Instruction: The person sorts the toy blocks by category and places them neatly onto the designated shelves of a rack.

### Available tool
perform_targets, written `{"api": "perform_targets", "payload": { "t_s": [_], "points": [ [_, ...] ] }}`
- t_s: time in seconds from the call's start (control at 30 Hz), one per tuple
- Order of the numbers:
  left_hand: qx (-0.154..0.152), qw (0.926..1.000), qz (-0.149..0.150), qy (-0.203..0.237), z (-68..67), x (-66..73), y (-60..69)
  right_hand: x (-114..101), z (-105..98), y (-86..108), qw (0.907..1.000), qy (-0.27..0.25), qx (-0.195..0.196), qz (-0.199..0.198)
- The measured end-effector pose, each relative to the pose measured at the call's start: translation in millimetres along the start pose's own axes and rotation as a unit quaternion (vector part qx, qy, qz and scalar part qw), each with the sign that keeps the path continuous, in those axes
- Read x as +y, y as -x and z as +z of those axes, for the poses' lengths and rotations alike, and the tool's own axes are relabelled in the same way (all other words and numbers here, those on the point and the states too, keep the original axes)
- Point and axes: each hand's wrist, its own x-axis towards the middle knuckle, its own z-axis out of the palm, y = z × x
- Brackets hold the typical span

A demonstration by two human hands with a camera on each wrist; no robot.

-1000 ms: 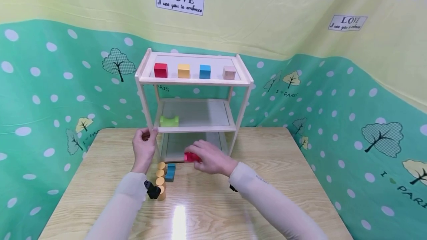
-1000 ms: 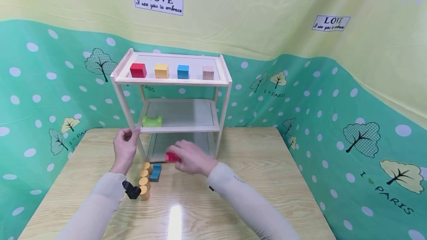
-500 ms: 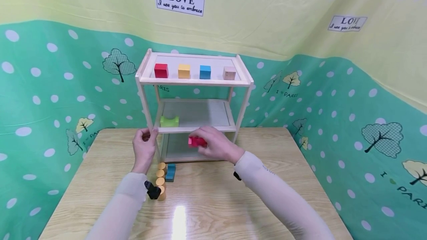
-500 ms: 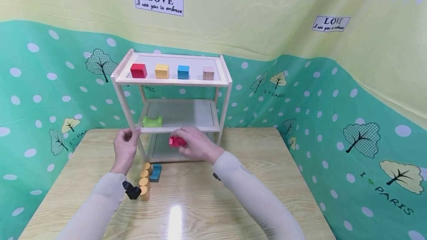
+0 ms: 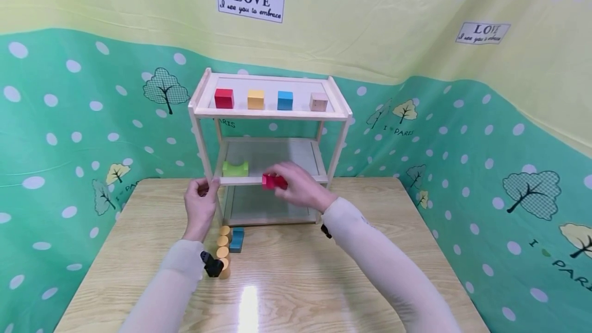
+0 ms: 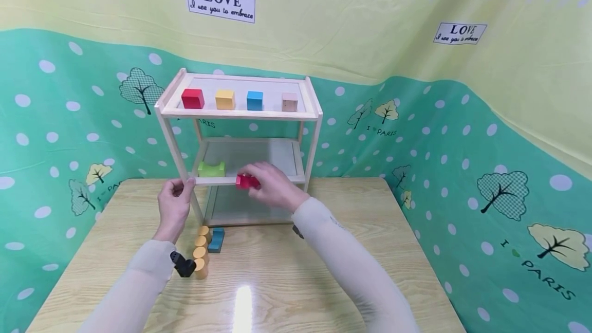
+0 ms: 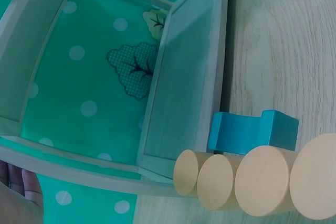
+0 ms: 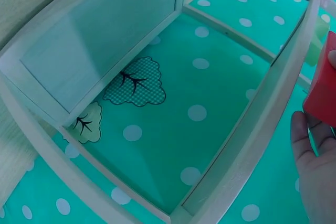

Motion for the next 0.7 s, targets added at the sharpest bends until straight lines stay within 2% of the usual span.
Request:
{"api": "perform_targets", "payload": {
  "t_s": [0.4,0.7],
  "points": [
    [0.003,1.0,-0.002,0.002,-0.3,2.1,1.2,4.4,-0.9,-17.2,0.9999,-0.011,0.001,0.011],
    [0.003,1.0,0.0,-0.003,0.6,1.2,1.0,6.3,-4.0,-26.2,0.9992,-0.017,-0.004,0.036]
  ]
}}
